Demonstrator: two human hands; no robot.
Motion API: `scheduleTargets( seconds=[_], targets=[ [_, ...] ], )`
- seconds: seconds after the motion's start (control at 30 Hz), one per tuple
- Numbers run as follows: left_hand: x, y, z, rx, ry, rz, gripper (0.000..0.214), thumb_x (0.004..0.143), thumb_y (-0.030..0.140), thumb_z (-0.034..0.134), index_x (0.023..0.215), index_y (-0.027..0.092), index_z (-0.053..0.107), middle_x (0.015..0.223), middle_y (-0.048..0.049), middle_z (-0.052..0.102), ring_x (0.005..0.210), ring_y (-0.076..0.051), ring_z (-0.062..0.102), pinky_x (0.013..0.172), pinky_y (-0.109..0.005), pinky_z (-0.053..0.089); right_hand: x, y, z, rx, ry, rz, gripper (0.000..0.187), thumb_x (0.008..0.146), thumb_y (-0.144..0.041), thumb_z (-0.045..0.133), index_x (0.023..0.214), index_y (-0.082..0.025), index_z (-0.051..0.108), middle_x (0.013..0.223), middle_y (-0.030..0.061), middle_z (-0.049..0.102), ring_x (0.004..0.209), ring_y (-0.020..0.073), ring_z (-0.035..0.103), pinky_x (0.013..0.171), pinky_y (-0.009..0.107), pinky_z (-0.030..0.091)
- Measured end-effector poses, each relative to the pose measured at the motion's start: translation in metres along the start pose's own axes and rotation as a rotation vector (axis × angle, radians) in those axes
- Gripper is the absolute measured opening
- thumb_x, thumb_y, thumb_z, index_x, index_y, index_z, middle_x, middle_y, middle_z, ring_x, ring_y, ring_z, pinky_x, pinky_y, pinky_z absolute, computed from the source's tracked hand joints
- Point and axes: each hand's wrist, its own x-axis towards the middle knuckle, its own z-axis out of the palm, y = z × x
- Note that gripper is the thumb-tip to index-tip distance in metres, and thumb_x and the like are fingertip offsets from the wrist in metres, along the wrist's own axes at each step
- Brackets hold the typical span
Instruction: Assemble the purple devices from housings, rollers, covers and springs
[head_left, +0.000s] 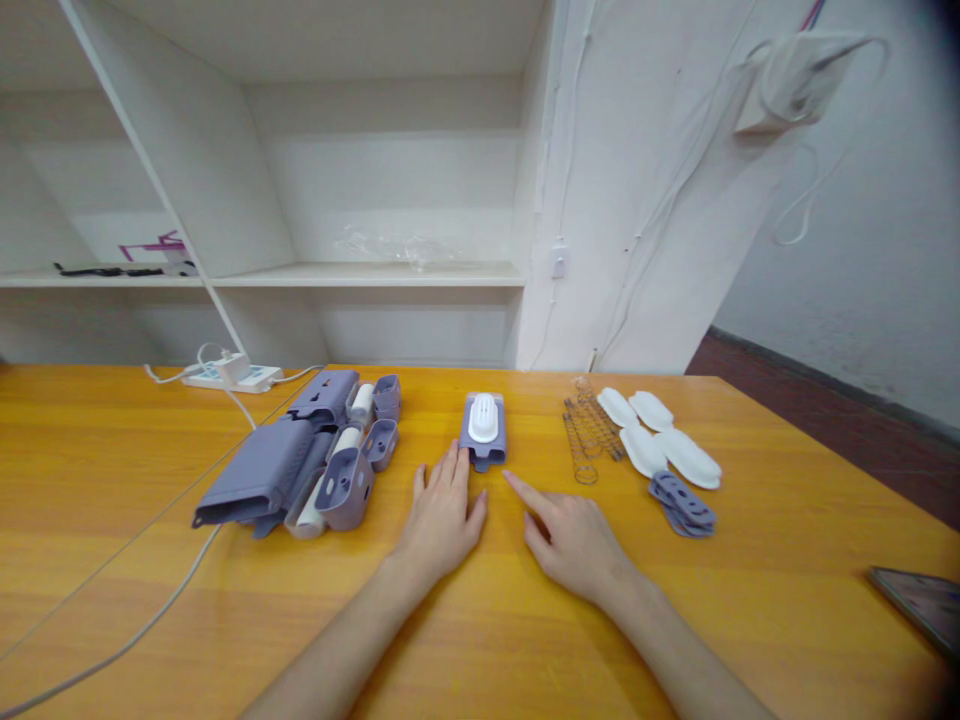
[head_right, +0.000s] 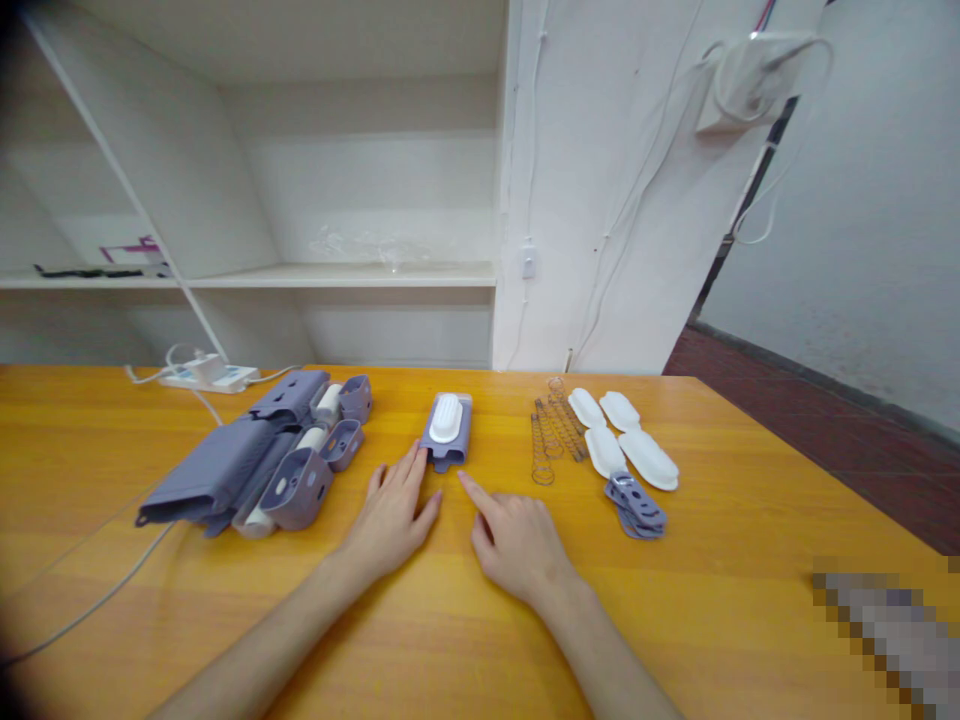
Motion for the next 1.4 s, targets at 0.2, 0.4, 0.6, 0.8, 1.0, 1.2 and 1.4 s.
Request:
scheduleTargets(
  seconds=[0.2,0.4,0.6,0.8,1.0,1.2,1.4],
  targets=[
    [0.002,-0.002,0.0,0.006,-0.038,0.016,0.058,0.089,0.036,0.03,0.142,0.013,0.021,0.15,-0.0144,0.018,0.137,-0.026,0.022,0.107,-0.051,0.019,0.0,0.0,0.0,0.01,0.001,0.021,0.054,0.084,-0.02,0.042,0.137,-0.028,0.037,0.087,0.0034,0.071,0.074,0.019,0.065,0.061,0.027,0.038],
    [0.003,-0.003,0.001,0.004,-0.057,0.028,0.057,0.089,0.035,0.031,0.142,0.015,0.021,0.149,-0.0153,0.022,0.136,-0.027,0.023,0.106,-0.053,0.018,-0.001,0.0,0.002,0.037,0.013,0.043,0.052,0.085,-0.021,0.042,0.136,-0.027,0.04,0.085,0.0028,0.071,0.072,0.0178,0.064,0.061,0.026,0.038],
    [0.002,0.001,-0.009,-0.077,0.057,0.019,0.041,0.087,0.032,0.039,0.126,0.019,0.041,0.132,-0.0129,0.044,0.125,-0.026,0.038,0.103,-0.047,0.026,-0.002,0.007,0.004,0.065,0.34,0.218,0.032,0.087,-0.019,0.039,0.11,-0.018,0.063,0.089,0.0067,0.064,0.084,0.0184,0.058,0.075,0.028,0.041],
    [0.005,-0.002,-0.013,-0.113,0.273,-0.07,0.027,0.086,0.026,0.042,0.111,0.018,0.048,0.115,-0.011,0.05,0.112,-0.025,0.046,0.096,-0.043,0.034,0.001,0.01,0.0,-0.133,0.477,0.401,0.026,0.083,-0.022,0.049,0.104,-0.018,0.065,0.112,0.0129,0.054,0.103,0.0283,0.045,0.083,0.04,0.034],
    [0.006,-0.005,-0.015,-0.114,0.324,-0.118,0.023,0.085,0.026,0.042,0.105,0.02,0.051,0.107,-0.009,0.054,0.103,-0.024,0.051,0.09,-0.04,0.039,0.001,0.008,-0.002,-0.147,0.458,0.488,0.023,0.086,-0.027,0.045,0.095,-0.02,0.065,0.085,0.0079,0.058,0.091,0.0258,0.046,0.082,0.041,0.027],
    [0.004,-0.005,-0.014,0.171,0.381,-0.257,0.038,0.082,0.03,0.047,0.116,0.011,0.051,0.13,-0.0211,0.041,0.128,-0.036,0.029,0.103,-0.055,0.02,0.002,0.008,0.0,-0.209,0.443,0.528,0.023,0.084,-0.028,0.049,0.1,-0.02,0.065,0.1,0.0112,0.054,0.094,0.0274,0.045,0.075,0.038,0.029],
    [0.003,-0.005,-0.014,0.254,0.28,-0.276,0.043,0.083,0.035,0.046,0.12,0.012,0.049,0.122,-0.0193,0.046,0.113,-0.034,0.042,0.096,-0.053,0.026,0.003,0.011,0.005,-0.195,0.337,0.555,0.029,0.086,-0.033,0.047,0.108,-0.021,0.062,0.102,0.0124,0.054,0.093,0.0266,0.049,0.069,0.035,0.03]
  ],
)
